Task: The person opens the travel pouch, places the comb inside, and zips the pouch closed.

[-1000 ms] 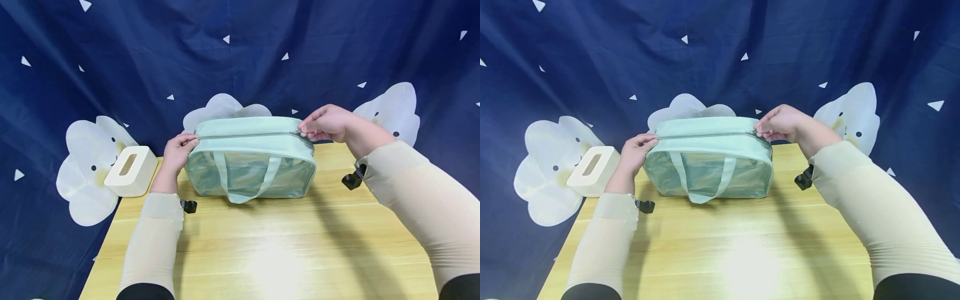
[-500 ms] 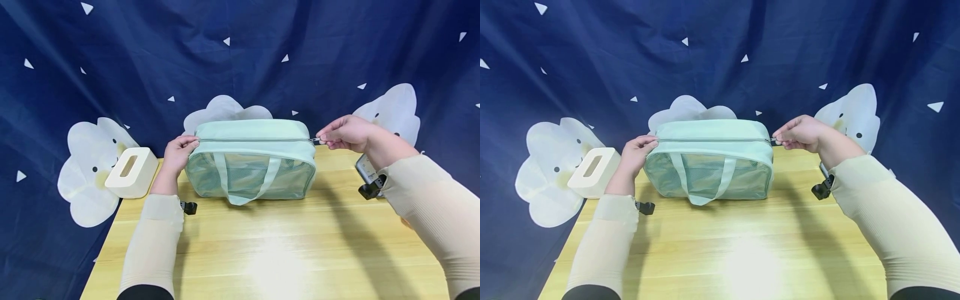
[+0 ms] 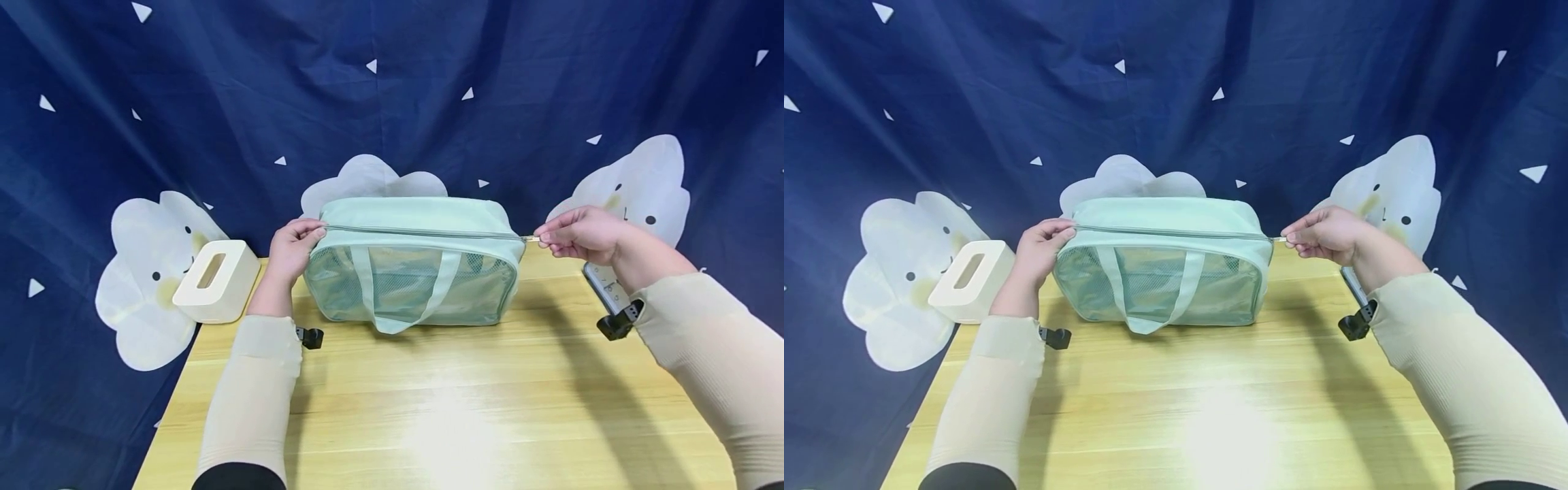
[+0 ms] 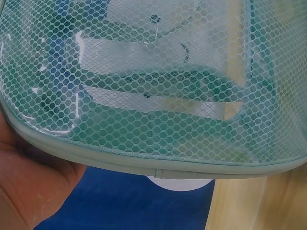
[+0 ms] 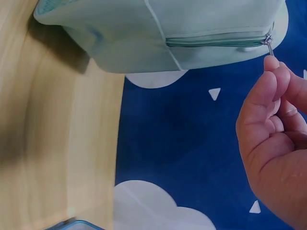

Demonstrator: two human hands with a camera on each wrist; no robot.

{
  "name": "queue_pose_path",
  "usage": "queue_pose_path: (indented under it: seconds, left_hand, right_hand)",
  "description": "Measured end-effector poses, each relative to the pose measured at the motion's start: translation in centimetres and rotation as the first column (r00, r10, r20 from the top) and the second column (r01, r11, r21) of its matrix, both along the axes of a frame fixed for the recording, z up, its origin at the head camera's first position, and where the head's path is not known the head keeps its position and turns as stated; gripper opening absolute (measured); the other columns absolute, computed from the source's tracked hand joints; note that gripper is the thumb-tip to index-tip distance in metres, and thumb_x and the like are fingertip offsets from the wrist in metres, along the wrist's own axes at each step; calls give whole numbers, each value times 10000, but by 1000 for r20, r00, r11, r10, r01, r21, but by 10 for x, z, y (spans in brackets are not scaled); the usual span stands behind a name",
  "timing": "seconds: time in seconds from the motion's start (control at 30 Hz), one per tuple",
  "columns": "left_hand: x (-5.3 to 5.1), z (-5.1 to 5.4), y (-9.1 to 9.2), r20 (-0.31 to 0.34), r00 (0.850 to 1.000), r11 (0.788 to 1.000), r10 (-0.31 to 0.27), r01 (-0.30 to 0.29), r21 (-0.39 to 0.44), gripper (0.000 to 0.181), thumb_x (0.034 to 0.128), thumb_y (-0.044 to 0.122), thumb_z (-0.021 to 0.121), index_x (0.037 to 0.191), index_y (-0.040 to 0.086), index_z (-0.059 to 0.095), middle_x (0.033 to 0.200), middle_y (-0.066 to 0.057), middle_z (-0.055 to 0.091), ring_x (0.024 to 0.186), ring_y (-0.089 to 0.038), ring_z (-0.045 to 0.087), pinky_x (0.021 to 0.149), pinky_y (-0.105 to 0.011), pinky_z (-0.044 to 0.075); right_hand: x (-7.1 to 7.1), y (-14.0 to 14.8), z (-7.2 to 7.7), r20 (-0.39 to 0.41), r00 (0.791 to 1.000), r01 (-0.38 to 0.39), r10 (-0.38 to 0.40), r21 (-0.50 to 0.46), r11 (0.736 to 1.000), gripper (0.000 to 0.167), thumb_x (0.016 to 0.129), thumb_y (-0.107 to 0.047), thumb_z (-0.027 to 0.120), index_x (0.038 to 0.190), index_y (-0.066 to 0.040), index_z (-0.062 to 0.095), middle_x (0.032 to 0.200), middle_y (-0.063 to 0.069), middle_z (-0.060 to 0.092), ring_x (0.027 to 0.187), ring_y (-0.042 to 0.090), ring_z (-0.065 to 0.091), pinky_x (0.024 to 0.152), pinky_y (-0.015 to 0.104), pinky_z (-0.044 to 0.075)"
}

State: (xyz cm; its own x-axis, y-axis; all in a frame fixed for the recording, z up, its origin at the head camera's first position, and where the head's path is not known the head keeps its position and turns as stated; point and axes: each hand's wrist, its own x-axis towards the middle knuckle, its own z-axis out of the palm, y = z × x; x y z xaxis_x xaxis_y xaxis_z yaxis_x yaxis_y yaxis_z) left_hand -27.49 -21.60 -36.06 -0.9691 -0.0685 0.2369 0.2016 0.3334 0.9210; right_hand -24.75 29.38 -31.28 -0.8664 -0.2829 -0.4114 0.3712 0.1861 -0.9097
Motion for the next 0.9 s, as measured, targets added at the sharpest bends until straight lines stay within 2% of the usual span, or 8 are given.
queue_pose_path:
  seconds: [0.3,0.47,0.9]
  left_hand:
    - [-5,0,-1,-9,1000,1000,15,-16,-15,217,1011,17,705,1178,-119,737,1172,-126,670,856,-7,553,795,-168,457]
    - [-7,0,-2,-7,999,999,34,-34,5,219,1006,27,717,1171,-116,737,1120,-77,687,852,-5,563,783,-170,464]
    - [-9,0,3,-16,999,998,36,-35,51,219,1002,29,727,1168,-114,739,1136,-138,700,843,4,590,788,-160,477]
  right_hand:
    - [7,11,-25,6,1000,24,-24,-93,995,424,1080,74,461,923,-131,797,876,-2,777,738,47,687,729,206,592]
    - [11,13,-40,38,998,56,-52,-135,989,396,1071,80,494,911,-103,807,840,20,773,703,50,691,719,209,598]
    - [15,21,-79,111,991,97,-81,-149,984,397,1069,71,505,903,-131,805,824,-5,771,704,45,698,718,211,599]
